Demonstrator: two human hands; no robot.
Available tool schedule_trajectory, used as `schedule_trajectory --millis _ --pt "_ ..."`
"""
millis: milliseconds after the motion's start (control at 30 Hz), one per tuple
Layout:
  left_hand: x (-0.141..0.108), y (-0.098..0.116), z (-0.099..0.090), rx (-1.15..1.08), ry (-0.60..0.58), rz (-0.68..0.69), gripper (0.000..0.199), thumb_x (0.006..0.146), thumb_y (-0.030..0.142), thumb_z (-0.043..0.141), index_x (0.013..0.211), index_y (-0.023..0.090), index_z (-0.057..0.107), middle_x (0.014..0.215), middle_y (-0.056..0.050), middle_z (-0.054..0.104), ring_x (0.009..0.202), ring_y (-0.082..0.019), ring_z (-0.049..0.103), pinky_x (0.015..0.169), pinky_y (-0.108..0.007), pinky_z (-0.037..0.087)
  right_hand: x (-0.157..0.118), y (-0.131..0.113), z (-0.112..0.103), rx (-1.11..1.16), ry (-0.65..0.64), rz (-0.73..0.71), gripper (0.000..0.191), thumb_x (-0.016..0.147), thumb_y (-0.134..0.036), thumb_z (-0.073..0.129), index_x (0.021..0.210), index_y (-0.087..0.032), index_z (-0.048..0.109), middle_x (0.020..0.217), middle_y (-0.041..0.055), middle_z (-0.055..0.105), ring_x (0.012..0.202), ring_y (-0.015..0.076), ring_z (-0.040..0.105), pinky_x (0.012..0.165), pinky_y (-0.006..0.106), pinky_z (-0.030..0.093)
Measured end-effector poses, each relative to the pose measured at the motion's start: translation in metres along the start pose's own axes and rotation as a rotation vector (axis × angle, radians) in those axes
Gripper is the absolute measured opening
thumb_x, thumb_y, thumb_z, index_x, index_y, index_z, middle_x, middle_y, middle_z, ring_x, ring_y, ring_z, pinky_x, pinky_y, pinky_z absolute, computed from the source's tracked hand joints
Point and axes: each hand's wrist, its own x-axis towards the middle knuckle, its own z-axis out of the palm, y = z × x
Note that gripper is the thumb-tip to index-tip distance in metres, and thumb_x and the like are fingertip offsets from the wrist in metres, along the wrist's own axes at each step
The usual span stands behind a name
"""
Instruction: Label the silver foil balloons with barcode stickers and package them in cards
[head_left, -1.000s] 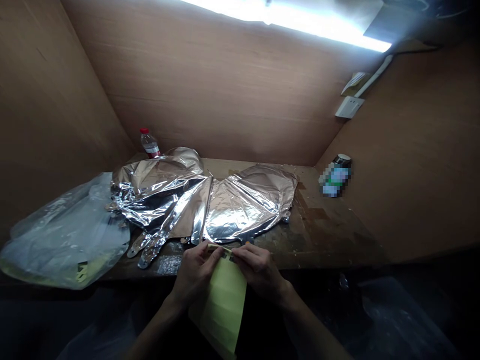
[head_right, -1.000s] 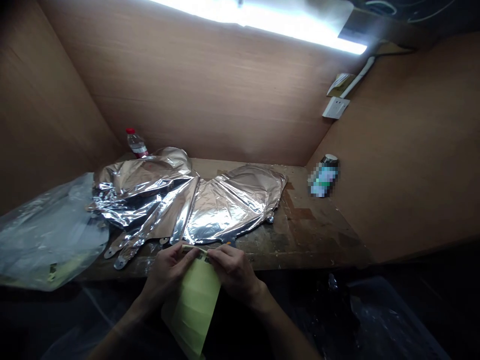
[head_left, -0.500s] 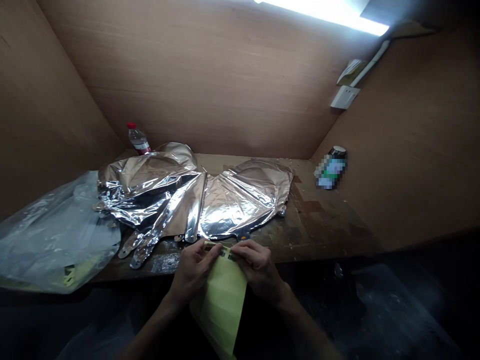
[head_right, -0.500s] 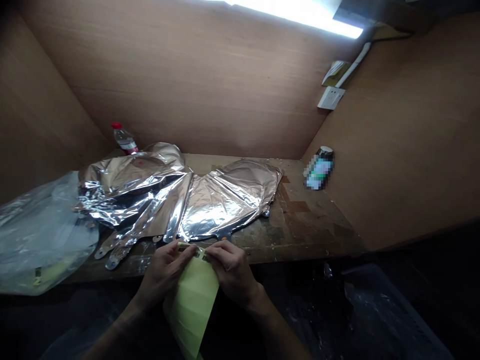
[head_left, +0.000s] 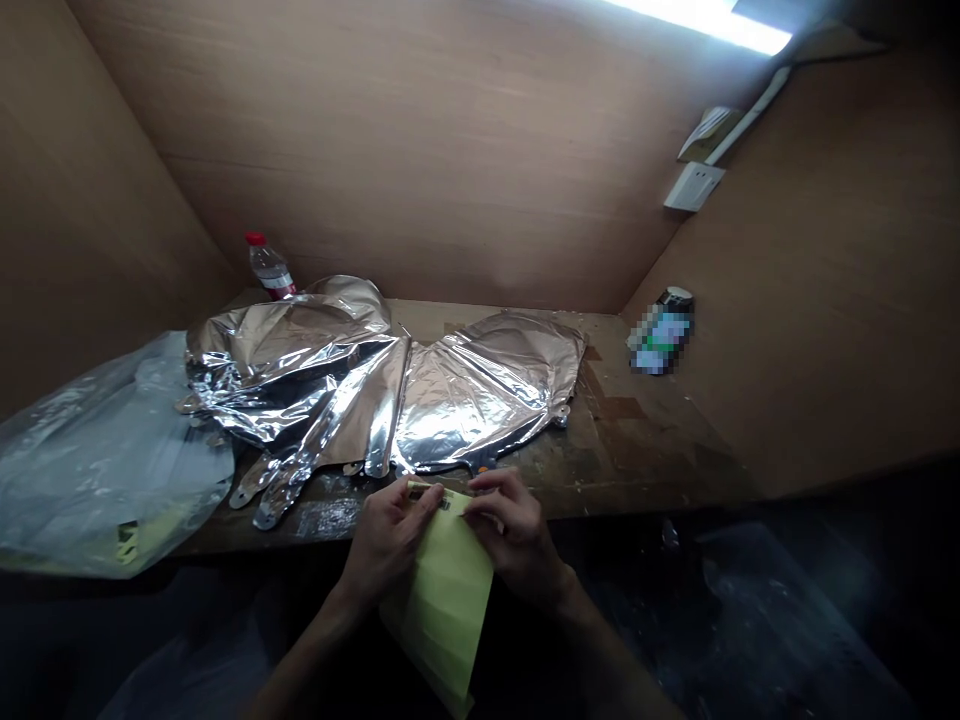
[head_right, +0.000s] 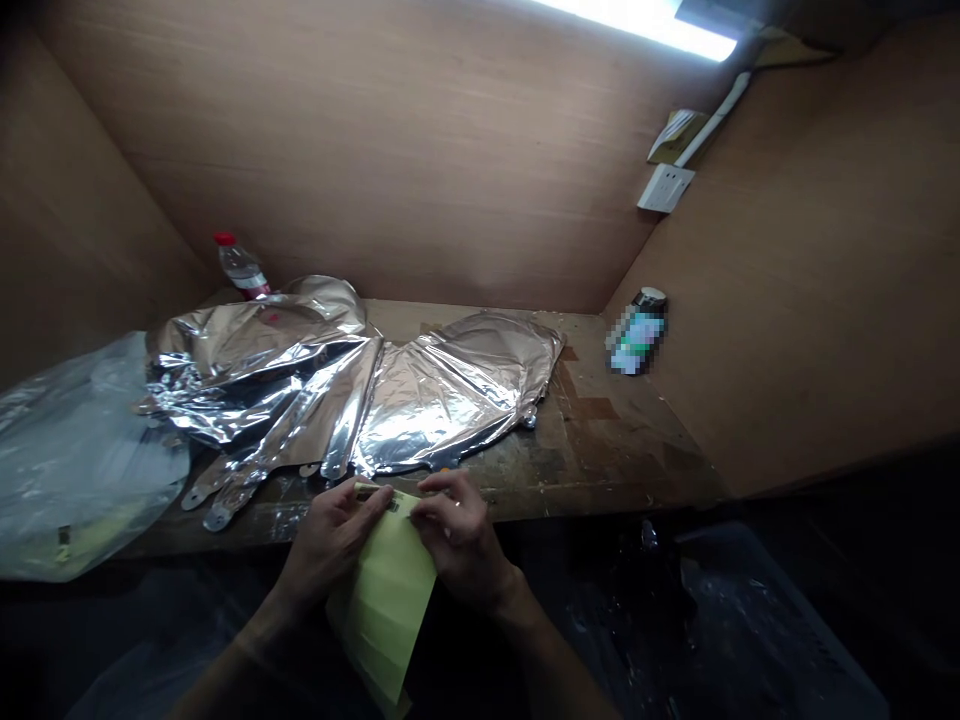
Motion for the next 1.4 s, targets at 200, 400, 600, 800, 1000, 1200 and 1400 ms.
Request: schedule_trajectory --millis 200,400,600,800,1000,1200,1400 --pt "-0.013 -0.021 0.030 0.565 -0.349 0.654 0.016 0.096 0.026 0.060 0.084 0.019 0.067 0.154 -0.008 0.050 0.149 -0.032 0.035 0.119 -0.051 0.030 0.063 0.029 -0.051 0.105 -0.092 0.305 0.018 0.094 -0.035 0.064 0.092 -0.018 0.068 0.083 0.0029 0.069 0.077 0.0172 0.062 0.071 0.027 0.050" --pt "-0.020 -0.050 0.057 0.787 -0.328 0.796 0.011 0.095 0.027 0.062 0.090 0.017 0.067 0.165 -0.013 0.031 0.154 -0.028 0.023 0.126 -0.048 0.015 0.101 0.063 -0.043 -0.104 -0.617 0.251 0.014 0.090 -0.026 0.067 0.084 -0.014 0.073 0.077 0.0007 0.069 0.070 0.0141 0.058 0.067 0.024 0.043" --pt "-0.020 -0.055 0.059 0.760 -0.312 0.799 0.010 0.093 0.026 0.065 0.089 0.018 0.067 0.165 -0.012 0.030 0.155 -0.029 0.022 0.125 -0.048 0.014 0.115 0.067 -0.023 -0.232 -0.742 0.224 0.007 0.088 -0.016 0.068 0.084 -0.015 0.073 0.076 -0.0011 0.068 0.069 0.0117 0.057 0.066 0.022 0.039" --pt "-0.022 -0.043 0.051 0.606 -0.352 0.700 0.013 0.096 0.021 0.058 0.086 0.018 0.065 0.161 -0.011 0.039 0.150 -0.030 0.033 0.123 -0.051 0.025 0.112 0.057 -0.041 -0.435 -0.568 0.290 0.023 0.078 -0.030 0.083 0.086 -0.015 0.069 0.082 0.0048 0.067 0.075 0.0171 0.055 0.067 0.027 0.037" --pt "0.022 0.011 0.030 0.111 -0.296 0.362 0.020 0.098 0.033 0.055 0.093 0.021 0.069 0.144 -0.010 0.060 0.129 -0.025 0.057 0.107 -0.038 0.047 0.035 0.017 -0.067 0.125 -0.532 0.457 0.030 0.093 -0.042 0.068 0.113 -0.018 0.066 0.094 0.0028 0.067 0.080 0.0161 0.059 0.069 0.024 0.043" --pt "0.131 0.040 0.070 0.349 -0.276 0.300 0.029 0.086 0.048 0.067 0.093 0.020 0.067 0.098 -0.008 0.072 0.093 -0.025 0.065 0.079 -0.032 0.048 -0.020 0.017 -0.110 0.175 -0.144 0.646 0.033 0.097 -0.044 0.061 0.082 -0.014 0.063 0.072 -0.0016 0.052 0.064 0.0114 0.044 0.056 0.023 0.032" --pt "0.192 0.033 0.096 0.441 -0.340 0.199 0.030 0.073 0.031 0.074 0.053 0.018 0.056 0.054 0.000 0.053 0.060 -0.017 0.053 0.058 -0.027 0.032 -0.040 0.018 -0.137 0.181 -0.193 0.638 0.035 0.097 -0.044 0.060 0.080 -0.014 0.062 0.074 -0.0009 0.052 0.068 0.0123 0.044 0.060 0.023 0.033"
